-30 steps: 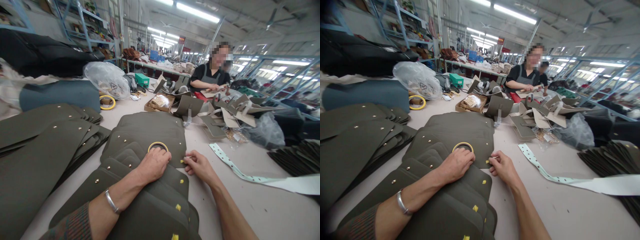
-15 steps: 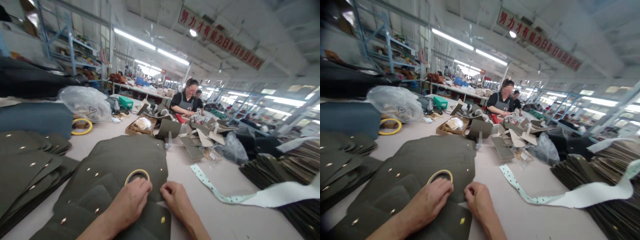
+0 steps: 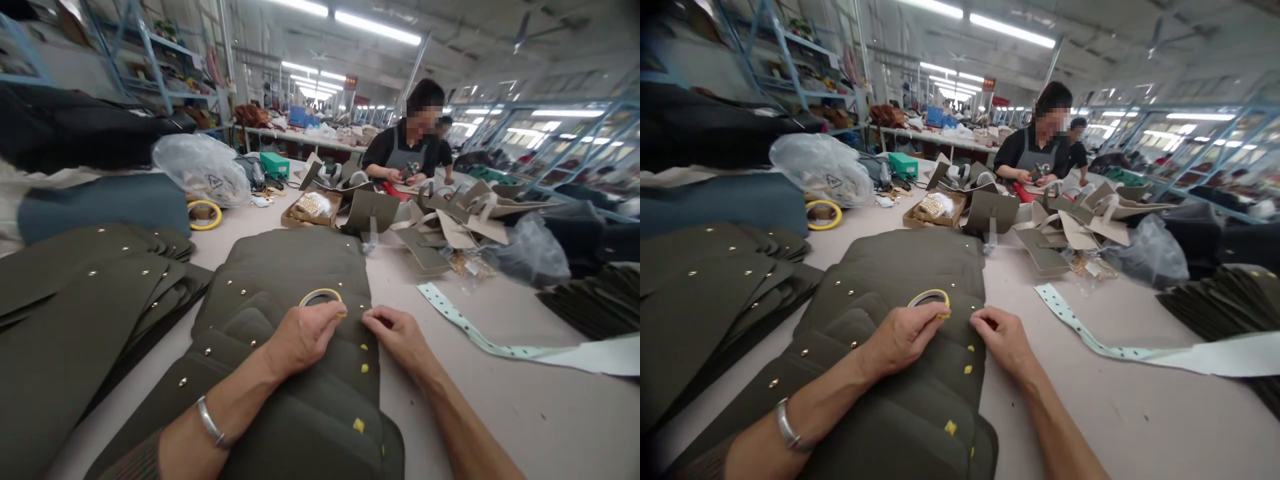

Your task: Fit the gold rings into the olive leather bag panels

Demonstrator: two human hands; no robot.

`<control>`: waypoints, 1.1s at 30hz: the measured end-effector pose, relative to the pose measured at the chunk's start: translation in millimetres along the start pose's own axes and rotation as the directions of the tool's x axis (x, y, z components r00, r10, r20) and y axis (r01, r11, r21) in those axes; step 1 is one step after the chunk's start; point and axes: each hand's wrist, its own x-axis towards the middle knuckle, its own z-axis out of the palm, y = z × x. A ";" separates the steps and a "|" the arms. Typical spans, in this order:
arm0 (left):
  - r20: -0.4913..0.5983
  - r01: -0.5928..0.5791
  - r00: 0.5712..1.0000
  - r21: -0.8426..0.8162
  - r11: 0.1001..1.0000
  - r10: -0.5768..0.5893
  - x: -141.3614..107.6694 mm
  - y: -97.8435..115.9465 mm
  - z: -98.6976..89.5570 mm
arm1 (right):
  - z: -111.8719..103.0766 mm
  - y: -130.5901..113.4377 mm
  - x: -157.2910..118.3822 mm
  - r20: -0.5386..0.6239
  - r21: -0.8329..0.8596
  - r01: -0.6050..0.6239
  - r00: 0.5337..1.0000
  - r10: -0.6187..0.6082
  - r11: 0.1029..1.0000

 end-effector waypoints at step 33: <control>0.057 0.029 0.997 0.334 0.942 -0.051 -2.7 21.8 7.3 | 20.8 -8.2 13.4 -0.082 0.500 -0.240 0.943 0.322 0.832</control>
